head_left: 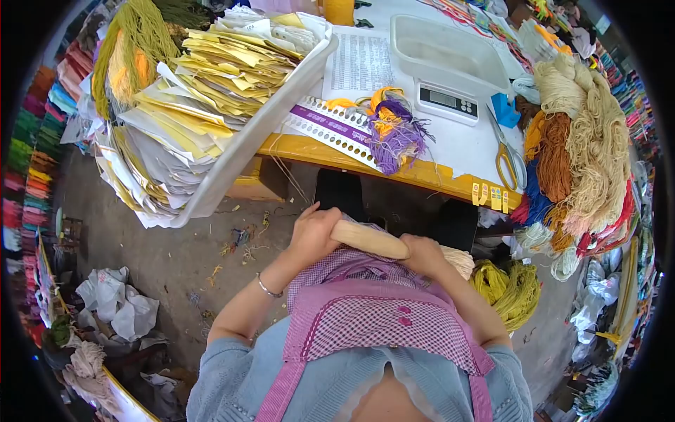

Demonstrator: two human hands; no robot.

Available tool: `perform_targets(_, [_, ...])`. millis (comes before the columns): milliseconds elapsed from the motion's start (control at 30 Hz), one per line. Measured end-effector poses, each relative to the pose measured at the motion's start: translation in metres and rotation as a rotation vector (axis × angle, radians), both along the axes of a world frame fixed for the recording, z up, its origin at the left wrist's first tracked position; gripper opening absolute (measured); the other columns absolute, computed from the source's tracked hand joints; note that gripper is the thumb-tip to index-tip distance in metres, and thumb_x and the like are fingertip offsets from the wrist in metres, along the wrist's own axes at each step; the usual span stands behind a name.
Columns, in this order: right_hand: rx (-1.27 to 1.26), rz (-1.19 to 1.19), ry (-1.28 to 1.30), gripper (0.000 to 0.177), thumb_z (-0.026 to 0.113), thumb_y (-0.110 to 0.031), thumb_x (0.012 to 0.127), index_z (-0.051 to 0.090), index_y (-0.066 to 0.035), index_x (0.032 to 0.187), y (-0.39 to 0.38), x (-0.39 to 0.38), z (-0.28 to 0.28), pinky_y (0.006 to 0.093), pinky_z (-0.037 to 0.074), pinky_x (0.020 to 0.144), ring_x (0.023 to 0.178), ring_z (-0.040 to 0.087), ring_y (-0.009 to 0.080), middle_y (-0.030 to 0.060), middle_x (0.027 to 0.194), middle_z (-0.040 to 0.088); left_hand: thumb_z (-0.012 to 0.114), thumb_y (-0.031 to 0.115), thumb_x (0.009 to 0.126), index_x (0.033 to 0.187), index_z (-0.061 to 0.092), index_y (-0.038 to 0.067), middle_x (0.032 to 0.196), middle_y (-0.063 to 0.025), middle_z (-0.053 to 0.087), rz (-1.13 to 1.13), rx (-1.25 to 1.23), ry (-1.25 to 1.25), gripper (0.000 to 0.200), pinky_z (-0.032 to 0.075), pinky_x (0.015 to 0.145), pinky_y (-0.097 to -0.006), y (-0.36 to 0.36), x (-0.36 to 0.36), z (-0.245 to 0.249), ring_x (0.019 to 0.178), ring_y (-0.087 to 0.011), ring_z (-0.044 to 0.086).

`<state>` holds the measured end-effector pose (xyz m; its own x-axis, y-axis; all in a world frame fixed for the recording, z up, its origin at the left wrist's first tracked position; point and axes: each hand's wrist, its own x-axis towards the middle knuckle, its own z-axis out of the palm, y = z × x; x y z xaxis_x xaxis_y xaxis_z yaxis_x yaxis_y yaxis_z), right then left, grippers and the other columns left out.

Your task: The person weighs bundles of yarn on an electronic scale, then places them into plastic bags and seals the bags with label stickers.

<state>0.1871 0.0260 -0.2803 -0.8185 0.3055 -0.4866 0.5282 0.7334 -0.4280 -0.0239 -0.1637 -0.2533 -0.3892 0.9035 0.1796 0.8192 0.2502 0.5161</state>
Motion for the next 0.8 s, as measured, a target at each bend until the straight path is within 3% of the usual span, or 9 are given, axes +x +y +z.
perform_targets(33, [0.057, -0.030, 0.216, 0.027, 0.072, -0.027, 0.072, 0.063, -0.011, 0.092, 0.001, 0.001, 0.001, 0.0448, 0.052, 0.074, 0.086, 0.065, 0.0369, 0.0148, 0.093, 0.068, 0.072, 0.014, 0.070, 0.083, 0.056, 0.009, 0.075, -0.0117, 0.061, 0.036, 0.091, 0.030, 0.021, 0.051, 0.073, -0.0413, 0.002, 0.000, 0.013, 0.076, -0.0342, 0.062])
perform_targets(133, [-0.187, -0.092, 0.323, 0.028, 0.074, -0.026, 0.073, 0.064, -0.006, 0.090, 0.020, -0.001, 0.042, 0.0415, 0.051, 0.072, 0.084, 0.065, 0.0368, 0.0163, 0.090, 0.068, 0.069, 0.014, 0.071, 0.087, 0.056, 0.010, 0.075, -0.0098, 0.062, 0.059, 0.130, -0.005, 0.020, 0.048, 0.063, -0.0417, 0.005, -0.007, 0.046, 0.074, -0.0311, 0.063])
perform_targets(233, [-0.507, -0.135, 0.393, 0.031, 0.075, -0.027, 0.074, 0.063, -0.004, 0.089, 0.021, 0.004, 0.087, 0.0390, 0.050, 0.072, 0.082, 0.064, 0.0367, 0.0171, 0.089, 0.066, 0.068, 0.014, 0.073, 0.085, 0.058, 0.010, 0.076, -0.0092, 0.062, 0.055, 0.059, 0.035, 0.016, 0.049, 0.063, -0.0416, -0.007, -0.023, 0.044, 0.075, -0.0307, 0.063])
perform_targets(400, [-0.213, 0.077, 0.363, 0.035, 0.076, -0.027, 0.077, 0.059, -0.002, 0.096, 0.016, -0.004, 0.114, 0.0367, 0.049, 0.069, 0.079, 0.064, 0.0319, 0.0174, 0.082, 0.062, 0.064, 0.008, 0.074, 0.091, 0.063, 0.009, 0.081, -0.0140, 0.064, 0.182, 0.132, -0.158, 0.017, 0.050, 0.067, -0.0391, -0.025, -0.037, 0.054, 0.079, -0.0344, 0.063])
perform_targets(533, [-0.425, 0.055, 0.563, 0.032, 0.072, -0.026, 0.083, 0.058, -0.002, 0.100, 0.013, -0.018, 0.119, 0.0348, 0.050, 0.066, 0.071, 0.063, 0.0249, 0.0123, 0.081, 0.062, 0.074, 0.006, 0.064, 0.095, 0.063, 0.006, 0.091, -0.0107, 0.066, 0.194, 0.171, 0.012, 0.033, 0.051, 0.075, -0.0368, -0.027, -0.033, 0.099, 0.087, -0.0332, 0.063])
perform_targets(600, [-1.389, -0.424, 0.418, 0.031, 0.067, -0.026, 0.089, 0.055, -0.002, 0.105, -0.002, -0.028, 0.136, 0.0273, 0.050, 0.061, 0.066, 0.061, 0.0147, 0.0063, 0.081, 0.061, 0.083, 0.009, 0.058, 0.095, 0.064, 0.004, 0.093, -0.0060, 0.066, 0.031, 0.225, -0.037, 0.042, 0.050, 0.080, -0.0372, -0.031, -0.023, 0.124, 0.087, -0.0276, 0.063])
perform_targets(667, [-1.408, -0.336, 0.354, 0.031, 0.062, -0.025, 0.093, 0.052, -0.002, 0.109, -0.008, -0.045, 0.144, 0.0226, 0.049, 0.057, 0.064, 0.059, 0.0091, 0.0029, 0.081, 0.059, 0.085, 0.014, 0.063, 0.095, 0.065, 0.004, 0.091, -0.0039, 0.065, -0.196, -0.109, -0.832, 0.039, 0.049, 0.080, -0.0338, -0.042, -0.015, 0.120, 0.088, -0.0194, 0.062])
perform_targets(733, [-1.199, -0.179, 0.369, 0.028, 0.061, -0.025, 0.093, 0.051, -0.002, 0.106, -0.033, -0.069, 0.161, 0.0237, 0.049, 0.055, 0.061, 0.058, 0.0100, 0.0025, 0.079, 0.057, 0.086, 0.019, 0.066, 0.095, 0.066, 0.006, 0.094, -0.0032, 0.065, -0.498, -0.293, -0.917, 0.037, 0.050, 0.077, -0.0293, -0.023, 0.001, 0.106, 0.087, -0.0146, 0.060])
perform_targets(800, [-1.101, 0.041, 0.431, 0.031, 0.063, -0.027, 0.090, 0.049, -0.001, 0.100, -0.044, -0.081, 0.173, 0.0251, 0.049, 0.055, 0.064, 0.061, 0.0116, 0.0059, 0.078, 0.058, 0.088, 0.021, 0.063, 0.102, 0.065, 0.006, 0.096, -0.0043, 0.066, -0.531, -0.160, -1.086, 0.047, 0.050, 0.077, -0.0280, -0.020, 0.008, 0.086, 0.086, -0.0152, 0.061])
